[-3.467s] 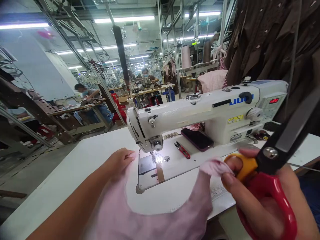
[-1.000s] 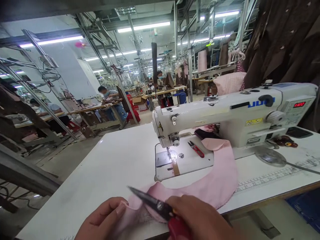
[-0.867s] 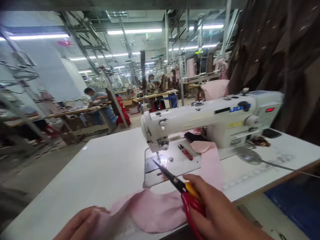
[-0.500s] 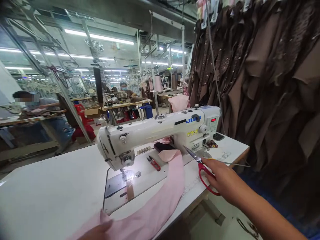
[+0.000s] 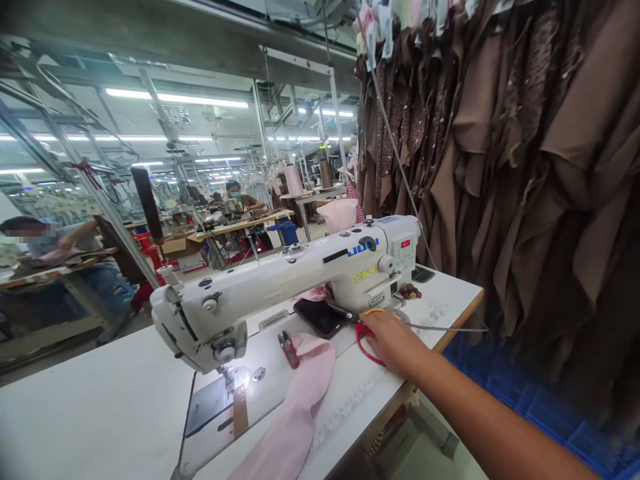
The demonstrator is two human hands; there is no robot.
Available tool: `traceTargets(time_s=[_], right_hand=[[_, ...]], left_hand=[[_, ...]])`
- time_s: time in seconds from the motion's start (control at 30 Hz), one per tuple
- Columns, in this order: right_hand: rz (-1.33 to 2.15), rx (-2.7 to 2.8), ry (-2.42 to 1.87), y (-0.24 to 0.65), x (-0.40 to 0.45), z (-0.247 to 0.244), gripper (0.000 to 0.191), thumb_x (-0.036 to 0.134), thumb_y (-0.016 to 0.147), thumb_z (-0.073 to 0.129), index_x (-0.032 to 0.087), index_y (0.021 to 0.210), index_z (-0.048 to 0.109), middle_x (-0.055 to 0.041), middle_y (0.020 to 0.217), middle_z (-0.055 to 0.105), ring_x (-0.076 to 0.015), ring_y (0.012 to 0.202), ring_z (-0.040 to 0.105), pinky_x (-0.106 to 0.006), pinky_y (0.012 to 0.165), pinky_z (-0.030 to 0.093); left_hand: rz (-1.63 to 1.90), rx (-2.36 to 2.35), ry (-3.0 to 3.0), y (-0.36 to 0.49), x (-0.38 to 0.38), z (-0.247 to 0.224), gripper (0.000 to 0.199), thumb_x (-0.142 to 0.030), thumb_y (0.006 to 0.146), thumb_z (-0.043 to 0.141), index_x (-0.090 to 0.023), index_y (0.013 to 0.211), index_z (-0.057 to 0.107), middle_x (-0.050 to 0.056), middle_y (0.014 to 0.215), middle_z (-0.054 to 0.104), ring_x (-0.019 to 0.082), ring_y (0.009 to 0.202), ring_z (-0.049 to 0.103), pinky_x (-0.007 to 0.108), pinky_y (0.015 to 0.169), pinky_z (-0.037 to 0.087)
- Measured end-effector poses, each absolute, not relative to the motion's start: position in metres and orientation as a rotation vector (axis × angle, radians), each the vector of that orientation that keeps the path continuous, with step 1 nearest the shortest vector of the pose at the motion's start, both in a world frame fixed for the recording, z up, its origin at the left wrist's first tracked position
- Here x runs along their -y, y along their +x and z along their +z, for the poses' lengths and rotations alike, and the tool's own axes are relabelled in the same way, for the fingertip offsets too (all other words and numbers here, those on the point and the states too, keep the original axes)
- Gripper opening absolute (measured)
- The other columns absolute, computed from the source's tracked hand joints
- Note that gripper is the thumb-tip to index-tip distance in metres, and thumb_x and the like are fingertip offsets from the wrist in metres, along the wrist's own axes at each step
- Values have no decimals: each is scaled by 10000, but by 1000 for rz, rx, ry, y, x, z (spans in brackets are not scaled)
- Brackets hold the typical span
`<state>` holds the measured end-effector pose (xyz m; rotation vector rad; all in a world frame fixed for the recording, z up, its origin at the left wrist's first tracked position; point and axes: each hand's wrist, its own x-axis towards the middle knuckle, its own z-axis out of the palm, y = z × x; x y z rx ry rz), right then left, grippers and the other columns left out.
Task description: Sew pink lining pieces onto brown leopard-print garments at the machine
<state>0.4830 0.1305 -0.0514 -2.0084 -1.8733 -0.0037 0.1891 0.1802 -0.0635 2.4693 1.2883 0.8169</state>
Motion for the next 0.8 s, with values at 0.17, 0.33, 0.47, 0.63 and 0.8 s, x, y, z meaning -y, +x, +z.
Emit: traceTargets(time_s=[0.17,0.33,0.47,0.63,0.8], right_hand=[[17,1857,-2025,465,-160,-44,283,328,1003,630,168,1236,628,-99,1253,631,-250,1110,634,-470,950,538],[29,1857,-2090,450,-168,-37,254,337,1005,625,159,1186,643,-92,1212,643,-237,1066,646,-451,921,549],[23,1856,-2136,436,-177,-28,268,339,1005,625,157,1201,636,-95,1220,639,-238,1062,647,-449,915,553],[0,1873,-2159,416,-205,-16,295,341,1002,630,157,1233,623,-102,1244,627,-243,1070,645,-449,910,556],[-39,1925,-2079,405,-218,-4,306,343,1002,630,161,1248,615,-104,1261,617,-248,1081,640,-457,915,553]], left_hand=[[840,-1171,2554,268,-218,-65,242,-350,946,553,-205,885,738,56,1070,759,357,1182,653,626,1077,447],[885,-1145,2558,267,-217,-70,235,-293,872,542,-267,812,767,78,1015,791,434,1170,658,716,1038,444],[904,-1111,2540,264,-217,-69,410,-351,936,404,-247,856,792,27,1068,793,423,1222,628,663,1064,412],[888,-1073,2479,266,-217,-59,644,-354,994,206,-156,762,773,53,1070,784,442,1186,629,656,898,448],[904,-1061,2382,247,-204,-42,368,-418,1001,464,-180,983,744,73,1194,742,346,1192,655,580,952,525]])
